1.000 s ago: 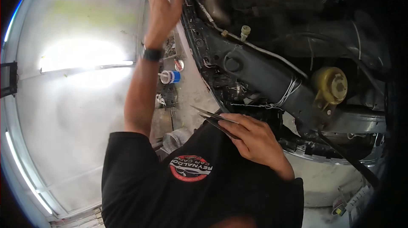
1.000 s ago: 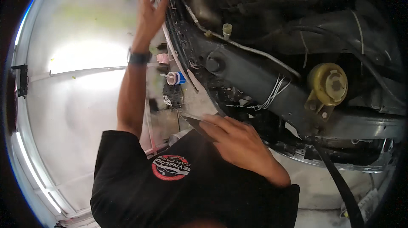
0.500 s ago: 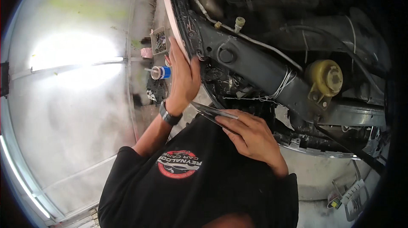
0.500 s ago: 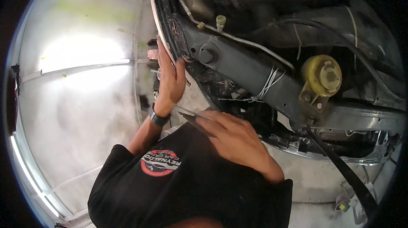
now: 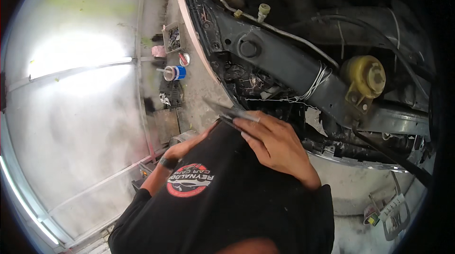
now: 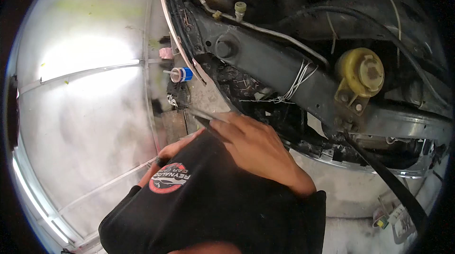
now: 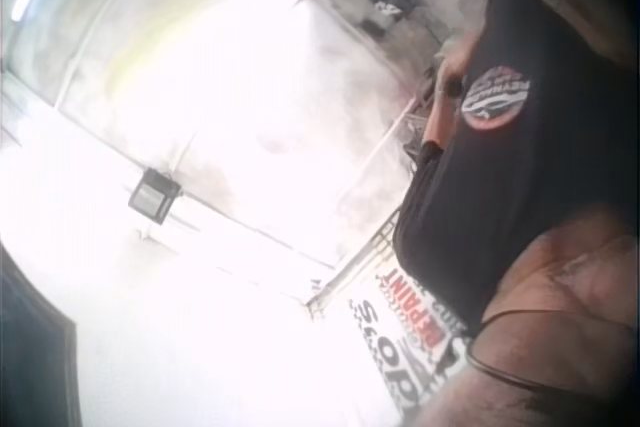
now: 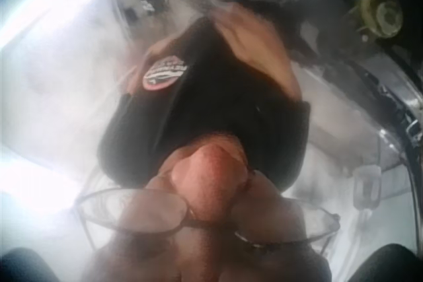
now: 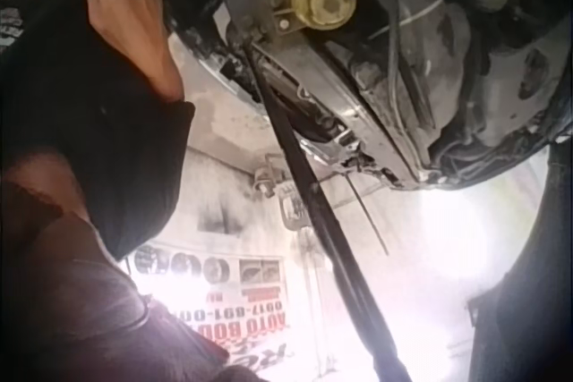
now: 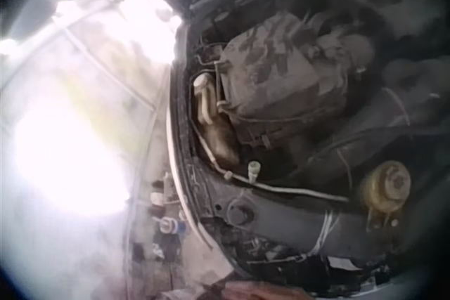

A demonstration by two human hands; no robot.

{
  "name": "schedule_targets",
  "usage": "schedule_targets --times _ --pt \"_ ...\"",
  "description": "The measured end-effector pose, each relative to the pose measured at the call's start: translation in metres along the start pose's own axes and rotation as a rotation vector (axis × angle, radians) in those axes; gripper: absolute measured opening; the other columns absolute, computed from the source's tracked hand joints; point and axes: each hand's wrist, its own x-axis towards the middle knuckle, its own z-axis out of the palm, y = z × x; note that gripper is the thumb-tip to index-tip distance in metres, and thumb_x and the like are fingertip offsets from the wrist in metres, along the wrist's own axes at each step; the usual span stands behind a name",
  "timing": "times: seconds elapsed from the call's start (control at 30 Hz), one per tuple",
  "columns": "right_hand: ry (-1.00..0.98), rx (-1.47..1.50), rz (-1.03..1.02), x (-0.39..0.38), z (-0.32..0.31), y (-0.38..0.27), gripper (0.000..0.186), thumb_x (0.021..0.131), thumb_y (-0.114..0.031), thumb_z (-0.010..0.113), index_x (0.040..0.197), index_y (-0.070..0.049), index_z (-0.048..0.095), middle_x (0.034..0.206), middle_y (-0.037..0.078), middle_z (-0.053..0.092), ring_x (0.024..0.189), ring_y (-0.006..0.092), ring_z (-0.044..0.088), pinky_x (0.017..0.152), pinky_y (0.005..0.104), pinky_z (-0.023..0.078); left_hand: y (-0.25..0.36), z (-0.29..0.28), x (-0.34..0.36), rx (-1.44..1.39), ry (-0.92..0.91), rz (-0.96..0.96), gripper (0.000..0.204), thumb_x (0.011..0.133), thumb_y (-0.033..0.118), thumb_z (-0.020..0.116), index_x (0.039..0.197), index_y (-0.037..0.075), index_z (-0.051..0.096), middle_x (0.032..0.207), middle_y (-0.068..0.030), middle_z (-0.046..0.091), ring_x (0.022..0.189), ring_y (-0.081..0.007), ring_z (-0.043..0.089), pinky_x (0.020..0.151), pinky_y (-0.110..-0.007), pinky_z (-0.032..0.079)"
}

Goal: The person rubs the sanded surface of a vehicle hood with a hand, opens the hood, secures it with a prop rod, and then sands the edge of the hood using two pieces of sandpaper.

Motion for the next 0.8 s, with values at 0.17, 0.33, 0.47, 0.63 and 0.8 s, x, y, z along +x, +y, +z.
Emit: schedule_targets --times 0.17,0.33,0.47,0.63,0.8 --pt "0.022 -0.026 -0.02 0.006 0.007 -0.005 0.044 0.079 -0.006 0.071 0.122 -0.006 0.063 0.121 0.01 0.061 0.107 0.031 0.065 0.088 0.0407 0.055 0.064 -0.02 -0.036 -0.144 -0.343 0.413 0.102 0.093 0.06 0.061 0.159 0.0 0.013 0.161 -0.0203 0.028 0.149 -0.0276 0.029 0.121 -0.041 0.023" --pt "-0.146 -0.032 -0.127 0.007 0.011 -0.012 0.045 0.078 -0.007 0.071 0.121 -0.005 0.063 0.124 0.01 0.061 0.106 0.0294 0.064 0.087 0.0406 0.055 0.089 -0.036 0.016 -0.521 0.346 0.504 0.086 0.095 0.041 0.068 0.157 0.002 0.023 0.152 -0.0208 0.041 0.138 -0.0285 0.045 0.114 -0.043 0.035" --pt "-0.136 -0.065 -0.116 -0.001 0.012 -0.014 0.049 0.074 -0.004 0.072 0.123 -0.006 0.064 0.13 0.008 0.06 0.105 0.0288 0.064 0.089 0.0399 0.055 0.095 -0.022 0.078 0.169 1.039 0.762 0.082 0.093 0.023 0.07 0.158 0.005 0.022 0.15 -0.0215 0.043 0.132 -0.0316 0.05 0.11 -0.045 0.038" --pt "-0.064 -0.065 -0.112 -0.006 0.012 -0.012 0.042 0.077 -0.008 0.072 0.118 -0.006 0.066 0.128 0.008 0.061 0.103 0.0285 0.065 0.084 0.0402 0.057 0.155 -0.026 0.108 0.613 1.194 0.914 0.087 0.087 0.016 0.073 0.151 -0.011 0.021 0.148 -0.0323 0.034 0.135 -0.045 0.04 0.111 -0.048 0.035" --pt "-0.009 -0.062 -0.069 -0.007 0.012 -0.013 0.046 0.074 -0.009 0.074 0.119 -0.006 0.066 0.127 0.009 0.062 0.104 0.0294 0.066 0.086 0.0401 0.057 0.196 -0.061 0.111 0.724 1.279 1.053 0.088 0.084 0.014 0.075 0.151 -0.009 0.023 0.149 -0.031 0.033 0.131 -0.043 0.044 0.108 -0.047 0.038"
